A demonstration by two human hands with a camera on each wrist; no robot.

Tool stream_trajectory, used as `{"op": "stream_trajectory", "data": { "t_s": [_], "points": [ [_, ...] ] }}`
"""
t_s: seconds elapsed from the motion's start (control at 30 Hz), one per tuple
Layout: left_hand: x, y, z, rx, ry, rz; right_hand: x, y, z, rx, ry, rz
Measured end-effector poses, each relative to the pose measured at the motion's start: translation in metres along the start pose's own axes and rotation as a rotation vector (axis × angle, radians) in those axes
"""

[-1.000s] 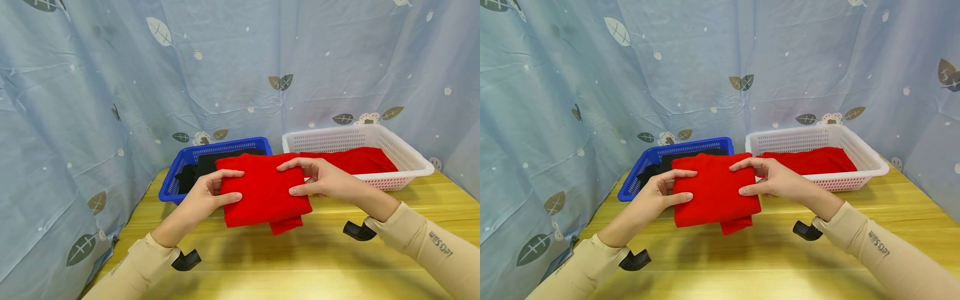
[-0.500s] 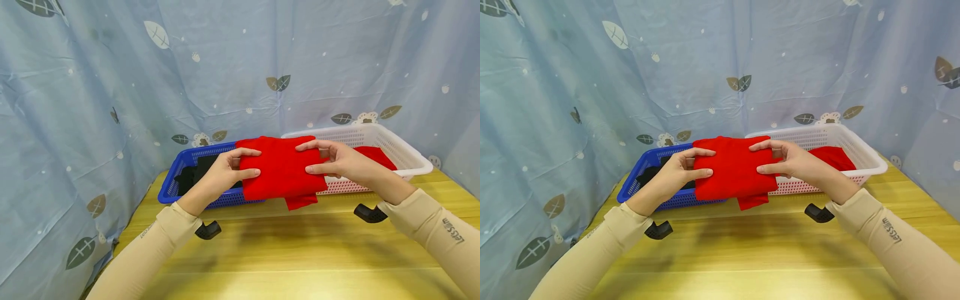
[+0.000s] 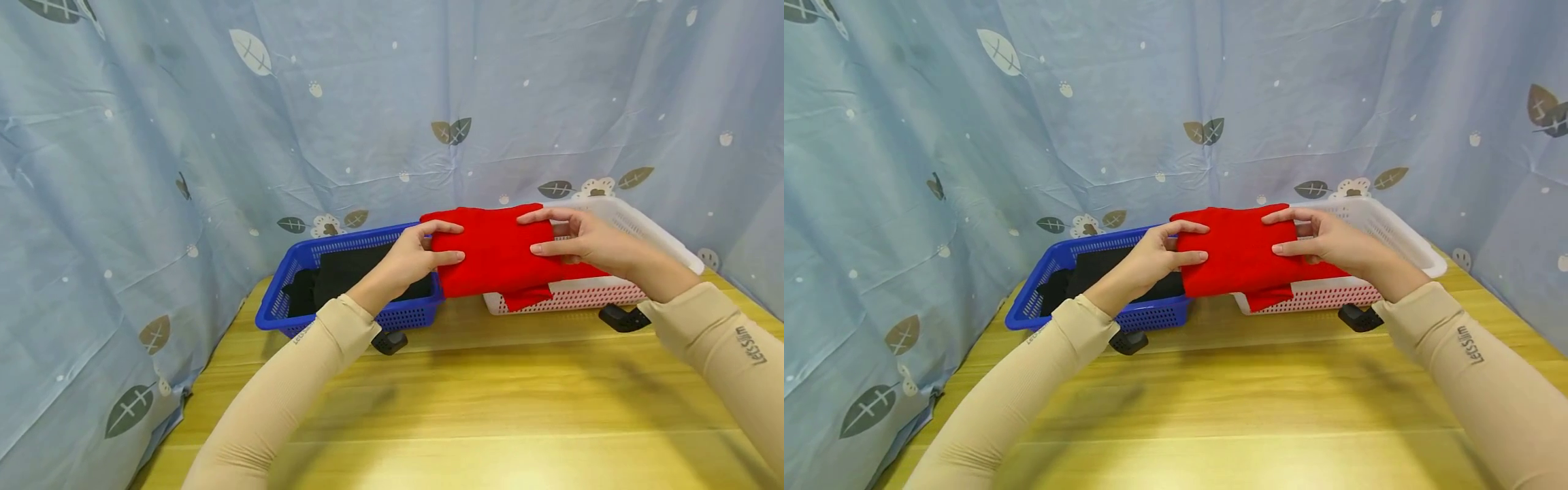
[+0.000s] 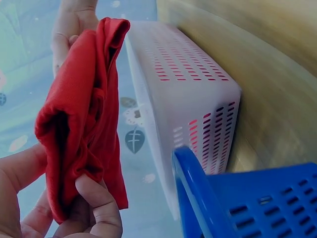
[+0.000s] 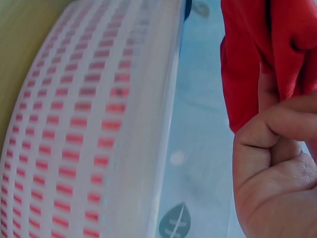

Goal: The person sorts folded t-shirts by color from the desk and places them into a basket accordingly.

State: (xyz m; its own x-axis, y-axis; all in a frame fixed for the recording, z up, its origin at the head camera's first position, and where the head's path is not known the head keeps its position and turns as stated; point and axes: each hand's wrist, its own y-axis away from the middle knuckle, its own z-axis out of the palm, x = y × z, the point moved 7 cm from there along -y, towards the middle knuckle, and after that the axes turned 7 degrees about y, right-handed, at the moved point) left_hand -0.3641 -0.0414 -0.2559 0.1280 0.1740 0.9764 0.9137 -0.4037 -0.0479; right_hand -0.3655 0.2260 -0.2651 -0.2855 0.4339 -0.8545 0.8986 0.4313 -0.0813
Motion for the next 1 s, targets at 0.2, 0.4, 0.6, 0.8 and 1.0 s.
{"op": "stream_trajectory", "data": {
  "t_s": [0.2, 0.4, 0.6, 0.8, 1.0],
  "points": [
    [-0.001, -0.02, 0.017, 0.016, -0.033, 0.001, 0.012, 0.001, -0.021, 0.043, 0.05, 0.022],
    [-0.004, -0.039, 0.032, 0.041, -0.032, -0.008, 0.026, 0.003, -0.04, 0.068, 0.134, 0.055],
    [-0.009, -0.055, 0.045, 0.089, -0.088, -0.015, 0.039, 0.006, -0.053, 0.084, 0.129, 0.095],
    [-0.015, -0.067, 0.057, 0.158, -0.168, -0.021, 0.049, 0.008, -0.059, 0.078, 0.158, 0.139],
    [-0.017, -0.073, 0.07, 0.189, -0.206, -0.04, 0.058, 0.01, -0.067, 0.088, 0.208, 0.165]
  ]
}}
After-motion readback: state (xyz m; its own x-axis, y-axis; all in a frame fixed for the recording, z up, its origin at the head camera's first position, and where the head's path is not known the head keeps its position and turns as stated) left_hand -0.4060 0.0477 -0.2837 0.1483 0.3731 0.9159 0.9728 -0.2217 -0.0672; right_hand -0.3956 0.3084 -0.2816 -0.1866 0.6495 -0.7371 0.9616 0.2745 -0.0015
